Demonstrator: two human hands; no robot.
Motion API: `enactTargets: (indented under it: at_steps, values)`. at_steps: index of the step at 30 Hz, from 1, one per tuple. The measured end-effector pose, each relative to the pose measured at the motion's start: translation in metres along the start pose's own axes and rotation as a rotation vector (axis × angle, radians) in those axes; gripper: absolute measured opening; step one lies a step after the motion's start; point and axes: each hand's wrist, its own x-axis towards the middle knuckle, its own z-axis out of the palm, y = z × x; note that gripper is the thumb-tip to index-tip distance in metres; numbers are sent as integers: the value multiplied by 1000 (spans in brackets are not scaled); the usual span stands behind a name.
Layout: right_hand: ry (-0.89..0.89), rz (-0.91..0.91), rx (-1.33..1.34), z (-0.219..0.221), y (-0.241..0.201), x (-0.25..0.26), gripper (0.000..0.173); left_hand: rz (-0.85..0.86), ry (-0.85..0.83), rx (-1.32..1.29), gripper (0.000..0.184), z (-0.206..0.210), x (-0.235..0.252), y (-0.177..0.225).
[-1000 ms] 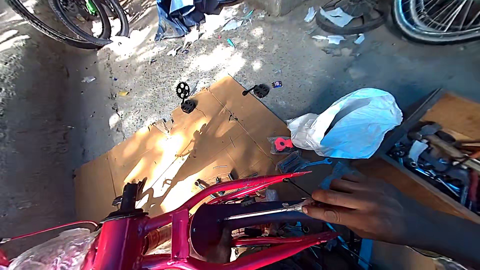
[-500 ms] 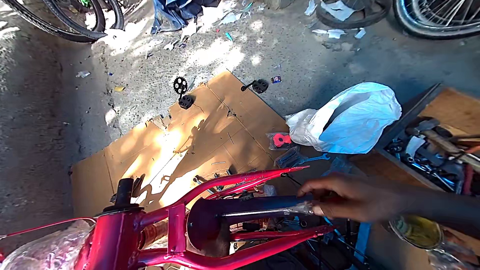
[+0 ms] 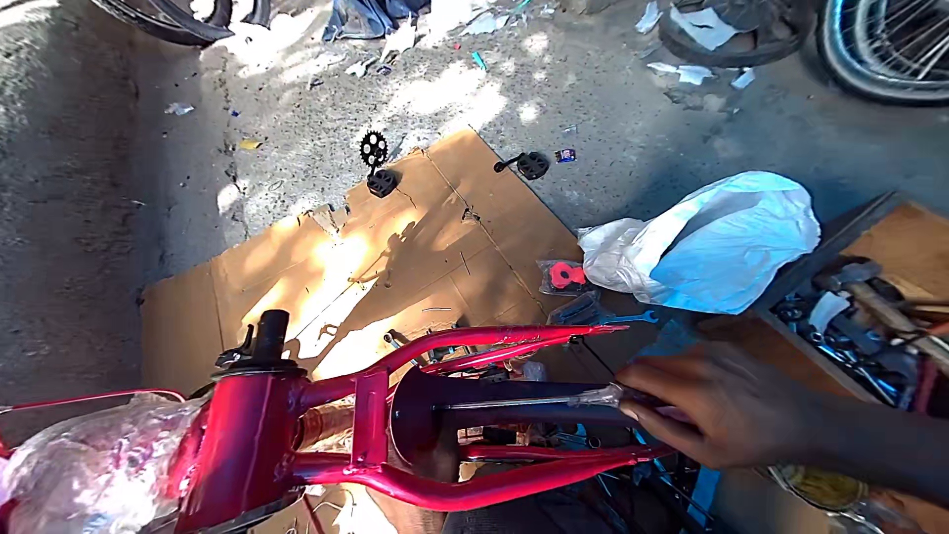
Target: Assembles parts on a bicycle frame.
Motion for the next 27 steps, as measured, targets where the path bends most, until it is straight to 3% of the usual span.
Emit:
enactTargets:
  at_steps: [2, 4, 5, 7, 9, 11, 14, 16, 17, 20, 22, 23, 27]
  values:
    - [-516, 383, 646, -24, 6, 22, 42, -81, -43, -47, 41, -5, 2, 16]
    - [-776, 618, 987, -35, 14, 36, 44, -45, 19, -155, 48, 13, -1, -23]
    - [-780, 599, 961, -40, 15, 39, 39, -46, 45, -159, 50, 20, -2, -37]
    - [-661, 436, 668, -45, 11, 34, 38, -48, 55, -98, 48, 21, -6, -44]
    - [-295, 221, 265, -34, -2, 17, 27, -59, 35, -25, 45, 14, 1, -27]
    - [113, -5, -151, -11, -4, 1, 28, -100, -21, -7, 47, 8, 2, -21]
    - [297, -98, -417, 13, -6, -10, 45, -124, -23, -5, 51, 8, 1, -19]
    - [234, -77, -339, 14, -7, -7, 45, -51, 9, 102, 56, 8, 2, -17]
    - [119, -14, -197, 7, -6, -2, 44, -7, -9, 160, 56, 4, 2, -14]
    - [-439, 279, 411, -34, 8, 33, 45, 60, -37, 246, 55, -6, 8, 1]
    - [-657, 467, 686, -46, 14, 53, 44, 47, -60, 259, 53, -12, 12, 11]
    - [-684, 488, 706, -47, 15, 57, 43, 24, -88, 254, 50, -15, 13, 14]
    - [-477, 211, 474, -39, 21, 47, 39, -120, -254, 173, 46, -24, 22, 21]
